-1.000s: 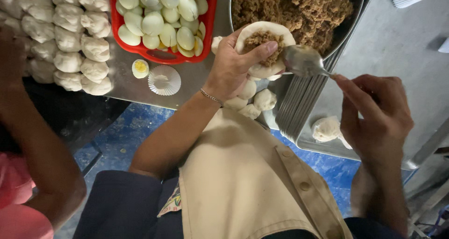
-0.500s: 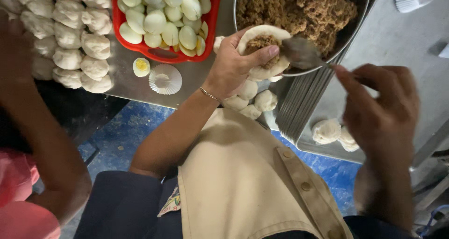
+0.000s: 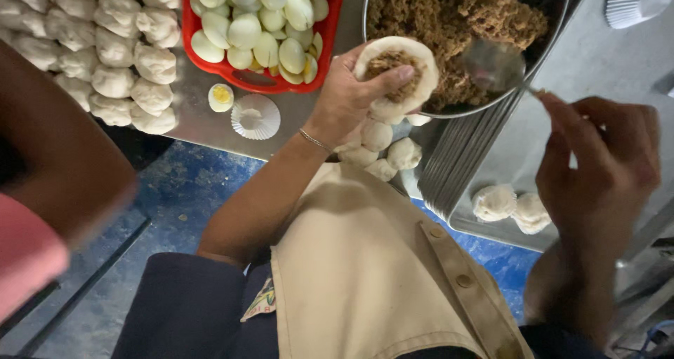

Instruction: The person prepares siopao by flattening dough balls, adding meat filling with a spoon, placing egg slices inside, and folding the dough into a bun.

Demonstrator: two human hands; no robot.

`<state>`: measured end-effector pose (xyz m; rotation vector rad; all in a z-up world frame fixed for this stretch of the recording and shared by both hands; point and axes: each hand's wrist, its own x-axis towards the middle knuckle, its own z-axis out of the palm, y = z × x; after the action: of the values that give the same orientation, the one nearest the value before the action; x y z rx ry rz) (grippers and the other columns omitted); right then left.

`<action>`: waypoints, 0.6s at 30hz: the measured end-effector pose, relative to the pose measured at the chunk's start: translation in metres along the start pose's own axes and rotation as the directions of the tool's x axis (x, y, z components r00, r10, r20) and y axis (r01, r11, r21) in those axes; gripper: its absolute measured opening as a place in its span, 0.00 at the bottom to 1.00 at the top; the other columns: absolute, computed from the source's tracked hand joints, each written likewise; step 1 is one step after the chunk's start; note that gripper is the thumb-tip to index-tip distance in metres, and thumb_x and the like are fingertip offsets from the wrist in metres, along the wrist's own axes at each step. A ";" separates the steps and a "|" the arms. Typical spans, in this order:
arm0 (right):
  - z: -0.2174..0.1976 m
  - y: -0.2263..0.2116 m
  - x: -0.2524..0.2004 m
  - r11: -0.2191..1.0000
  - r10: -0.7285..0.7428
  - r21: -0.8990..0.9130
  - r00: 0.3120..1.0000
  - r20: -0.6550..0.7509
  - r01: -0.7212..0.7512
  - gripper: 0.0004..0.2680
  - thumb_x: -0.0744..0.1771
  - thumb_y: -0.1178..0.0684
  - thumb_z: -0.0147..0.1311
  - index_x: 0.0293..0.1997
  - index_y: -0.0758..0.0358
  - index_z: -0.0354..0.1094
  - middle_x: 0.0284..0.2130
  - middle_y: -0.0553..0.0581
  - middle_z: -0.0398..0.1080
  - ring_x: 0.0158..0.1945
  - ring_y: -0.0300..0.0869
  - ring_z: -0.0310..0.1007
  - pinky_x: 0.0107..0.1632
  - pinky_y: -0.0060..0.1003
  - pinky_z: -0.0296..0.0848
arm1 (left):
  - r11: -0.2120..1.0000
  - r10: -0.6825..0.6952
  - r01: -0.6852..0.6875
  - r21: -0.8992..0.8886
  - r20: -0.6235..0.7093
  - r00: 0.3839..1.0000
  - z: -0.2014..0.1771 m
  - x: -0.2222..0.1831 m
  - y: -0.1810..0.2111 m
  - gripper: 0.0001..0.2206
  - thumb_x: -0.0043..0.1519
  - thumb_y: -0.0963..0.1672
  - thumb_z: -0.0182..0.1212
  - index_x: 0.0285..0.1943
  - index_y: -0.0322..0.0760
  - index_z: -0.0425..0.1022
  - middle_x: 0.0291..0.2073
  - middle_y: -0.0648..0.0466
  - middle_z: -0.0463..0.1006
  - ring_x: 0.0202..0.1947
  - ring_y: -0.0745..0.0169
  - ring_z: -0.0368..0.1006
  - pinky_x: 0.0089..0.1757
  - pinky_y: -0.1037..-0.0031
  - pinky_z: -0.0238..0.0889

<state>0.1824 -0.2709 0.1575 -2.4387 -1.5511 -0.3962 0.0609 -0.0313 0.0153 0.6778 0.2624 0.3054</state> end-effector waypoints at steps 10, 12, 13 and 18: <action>0.098 0.005 0.008 0.816 0.375 0.429 0.919 0.117 -0.388 0.05 0.73 0.61 0.60 0.55 0.68 0.77 0.39 0.60 0.79 0.37 0.42 0.81 0.38 0.33 0.74 | 0.991 -0.020 0.017 -0.131 -0.018 1.000 -0.009 -0.022 0.007 0.15 0.64 0.39 0.68 0.57 0.24 0.73 0.47 0.44 0.81 0.45 0.55 0.82 0.46 0.58 0.83; 0.107 0.013 0.010 0.894 0.243 0.388 0.970 -0.004 -0.222 0.04 0.72 0.63 0.60 0.52 0.69 0.77 0.39 0.62 0.78 0.43 0.44 0.82 0.44 0.35 0.77 | 0.990 0.005 -0.006 -0.141 -0.008 1.000 -0.015 -0.025 0.008 0.16 0.63 0.39 0.69 0.58 0.25 0.73 0.48 0.44 0.81 0.47 0.56 0.81 0.48 0.60 0.81; 0.109 0.015 0.008 0.914 0.231 0.347 0.973 -0.020 -0.210 0.04 0.72 0.63 0.60 0.52 0.69 0.77 0.38 0.62 0.78 0.42 0.45 0.81 0.43 0.36 0.76 | 0.991 0.025 -0.027 -0.131 -0.014 1.000 -0.016 -0.027 0.005 0.17 0.63 0.38 0.70 0.59 0.25 0.73 0.48 0.45 0.81 0.48 0.57 0.81 0.50 0.61 0.80; 0.113 0.016 0.002 0.926 0.218 0.321 0.975 -0.031 -0.197 0.05 0.71 0.62 0.63 0.51 0.69 0.76 0.39 0.62 0.75 0.39 0.46 0.80 0.40 0.37 0.78 | 0.987 0.103 -0.102 -0.123 0.000 0.995 -0.026 -0.043 -0.011 0.19 0.61 0.37 0.72 0.59 0.26 0.72 0.50 0.46 0.81 0.49 0.59 0.80 0.53 0.64 0.78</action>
<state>0.2098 -0.2389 0.0509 -2.2806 -1.2053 -0.1699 0.0144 -0.0399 -0.0055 0.5719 0.2016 0.4144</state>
